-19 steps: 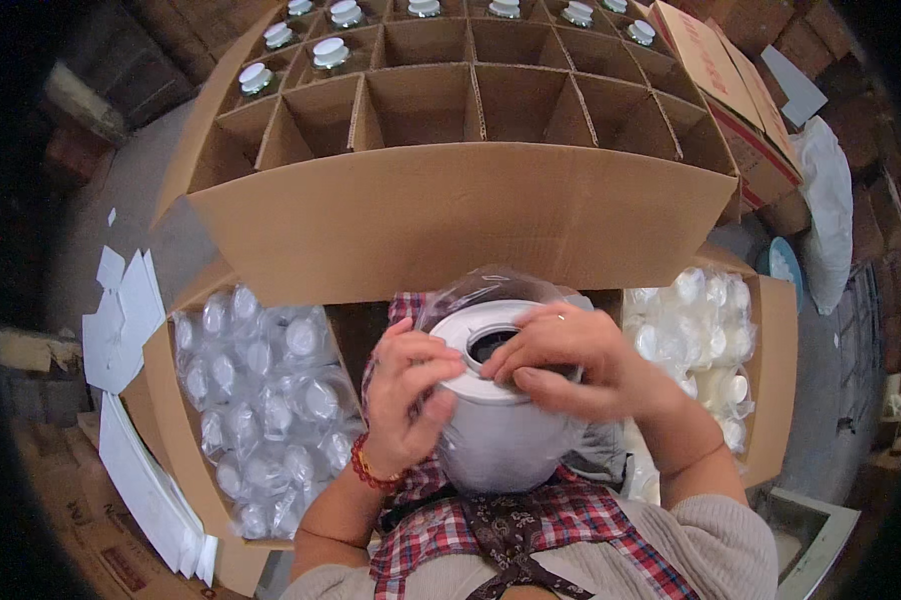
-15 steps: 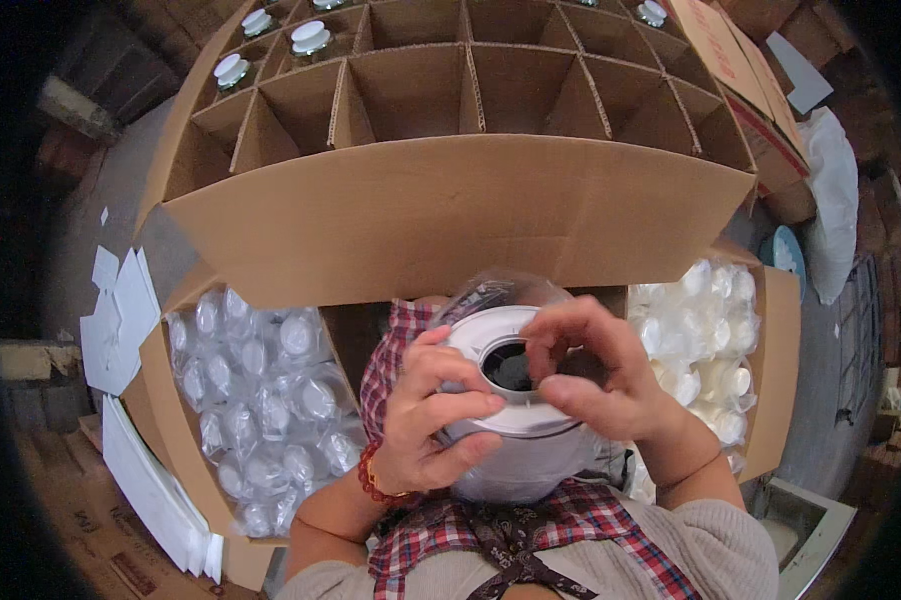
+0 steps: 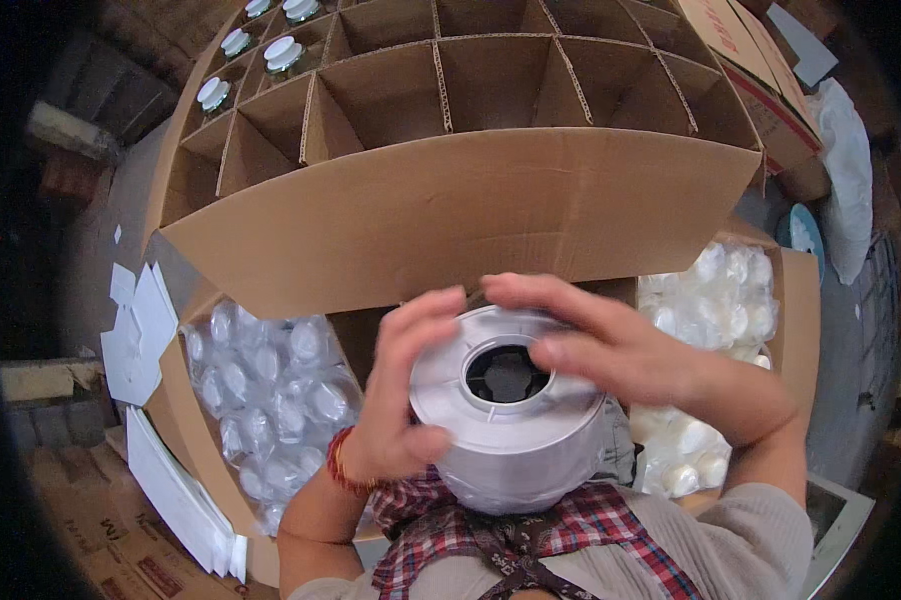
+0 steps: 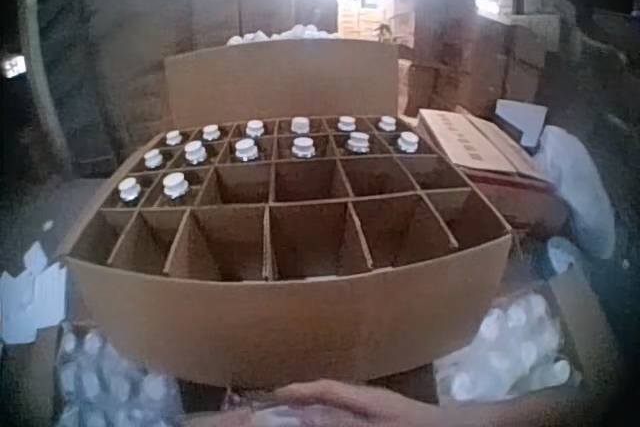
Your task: The person takes various thermos flask components, including a plastic casing and a glass inner lining, and fits them together to assemble the full flasks.
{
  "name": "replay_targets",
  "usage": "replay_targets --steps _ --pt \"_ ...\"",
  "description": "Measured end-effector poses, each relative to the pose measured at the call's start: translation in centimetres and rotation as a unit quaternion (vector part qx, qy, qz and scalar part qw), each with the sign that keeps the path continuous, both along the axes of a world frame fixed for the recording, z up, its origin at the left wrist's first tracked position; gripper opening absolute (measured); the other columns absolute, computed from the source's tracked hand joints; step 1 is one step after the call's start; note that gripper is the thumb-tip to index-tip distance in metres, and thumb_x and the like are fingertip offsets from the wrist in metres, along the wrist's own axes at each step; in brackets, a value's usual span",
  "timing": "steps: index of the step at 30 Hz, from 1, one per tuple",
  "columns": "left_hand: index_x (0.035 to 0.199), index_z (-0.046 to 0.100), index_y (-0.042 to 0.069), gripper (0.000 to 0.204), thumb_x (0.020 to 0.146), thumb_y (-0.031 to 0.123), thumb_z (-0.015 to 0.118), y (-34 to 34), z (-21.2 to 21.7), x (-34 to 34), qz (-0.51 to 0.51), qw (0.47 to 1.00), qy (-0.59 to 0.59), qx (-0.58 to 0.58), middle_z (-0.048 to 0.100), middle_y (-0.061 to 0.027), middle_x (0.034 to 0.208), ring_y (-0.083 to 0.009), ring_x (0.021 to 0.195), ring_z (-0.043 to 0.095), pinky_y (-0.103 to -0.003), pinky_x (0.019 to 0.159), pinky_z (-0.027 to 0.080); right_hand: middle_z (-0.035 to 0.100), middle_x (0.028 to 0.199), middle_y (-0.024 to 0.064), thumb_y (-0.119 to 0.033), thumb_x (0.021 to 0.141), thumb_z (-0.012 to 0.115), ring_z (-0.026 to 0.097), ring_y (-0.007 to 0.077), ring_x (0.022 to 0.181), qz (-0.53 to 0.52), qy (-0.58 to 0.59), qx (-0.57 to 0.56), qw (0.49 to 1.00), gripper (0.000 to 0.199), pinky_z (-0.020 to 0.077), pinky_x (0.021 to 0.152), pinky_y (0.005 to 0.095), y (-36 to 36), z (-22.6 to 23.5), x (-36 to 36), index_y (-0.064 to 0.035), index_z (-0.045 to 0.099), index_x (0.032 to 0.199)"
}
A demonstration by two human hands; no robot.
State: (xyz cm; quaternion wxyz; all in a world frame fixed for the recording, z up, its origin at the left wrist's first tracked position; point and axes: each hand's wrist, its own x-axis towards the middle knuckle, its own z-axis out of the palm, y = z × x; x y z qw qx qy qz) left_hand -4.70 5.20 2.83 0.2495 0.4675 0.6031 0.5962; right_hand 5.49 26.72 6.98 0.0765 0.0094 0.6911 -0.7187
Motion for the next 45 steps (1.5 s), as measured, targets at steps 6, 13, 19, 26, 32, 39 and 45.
replay_targets --steps 6,13,19,26,32,39,45 --pt "0.144 0.019 0.0 0.099 0.082 0.074 0.044 0.1 -0.1 1.1 0.034 0.997 -0.067 -0.019 0.015 -0.0258 0.152 -0.0327 0.138 0.027 -0.046 0.112 0.02 0.044 0.14 0.0165 -0.04 0.096 0.047 0.042 0.0244 0.129 0.02 -0.086 -0.12 0.989 0.058 0.0297 0.108 0.0326 -0.3 -1.9 -1.6 -0.0005 0.038 0.138" --pt "0.134 0.036 0.004 0.083 0.085 0.07 0.044 -1.3 0.0 0.8 0.054 0.989 0.133 -0.04 0.02 -0.0287 0.15 -0.0391 0.137 0.029 -0.048 0.111 0.02 0.06 0.118 0.0113 -0.033 0.095 0.05 0.055 0.021 0.113 0.067 -0.06 -0.231 0.969 0.045 0.0379 0.101 0.0312 -0.5 -3.2 -4.7 0.0006 0.05 0.125" --pt "0.122 0.048 0.006 0.073 0.083 0.068 0.052 -1.4 0.0 -3.0 -0.098 0.993 0.02 -0.059 0.025 -0.0276 0.148 -0.0405 0.138 0.027 -0.048 0.111 0.021 0.057 0.12 0.0165 -0.037 0.097 0.046 0.054 0.0216 0.112 -0.082 -0.062 -0.01 0.995 0.046 0.0427 0.095 0.0321 -1.4 0.2 0.5 -0.0021 0.05 0.126" --pt "0.123 0.041 0.004 0.058 0.085 0.044 0.058 -0.2 4.1 -1.0 -0.062 0.96 0.252 -0.103 0.021 -0.0324 0.146 -0.0456 0.134 0.028 -0.052 0.108 0.025 0.062 0.115 0.0113 -0.044 0.098 0.039 0.057 0.0214 0.109 0.014 -0.114 -0.18 0.977 0.052 0.0416 0.096 0.0345 -0.4 -2.3 -3.8 0.0006 0.06 0.114" --pt "0.118 0.055 0.004 0.055 0.078 0.037 0.069 4.2 9.4 4.8 -0.102 0.896 0.409 -0.139 0.048 -0.0171 0.137 -0.0328 0.125 0.047 -0.047 0.102 0.036 0.063 0.115 0.0189 -0.045 0.098 0.036 0.06 0.0263 0.108 0.2 -0.117 -0.386 0.893 0.058 0.0425 0.099 0.0367 -2.5 -6.2 -8.6 0.0049 0.061 0.11" --pt "0.129 0.048 0.008 0.071 0.078 0.053 0.067 -0.2 2.6 -3.7 -0.036 0.975 0.221 0.006 0.031 -0.0229 0.146 -0.0393 0.13 0.038 -0.05 0.106 0.03 0.046 0.138 0.016 -0.042 0.1 0.035 0.047 0.0238 0.124 -0.059 -0.11 -0.066 0.99 0.054 0.0357 0.106 0.037 1.1 -1.9 -1.2 0.0009 0.046 0.131" --pt "0.133 0.046 0.008 0.092 0.071 0.075 0.057 0.0 5.6 1.0 -0.203 0.963 0.18 -0.004 0.028 -0.0265 0.147 -0.0449 0.137 0.025 -0.058 0.11 0.015 0.047 0.136 0.0171 -0.038 0.101 0.033 0.048 0.0273 0.124 0.024 -0.178 -0.37 0.912 0.053 0.035 0.107 0.0405 -0.5 -6.2 -5.6 0.0003 0.038 0.137"
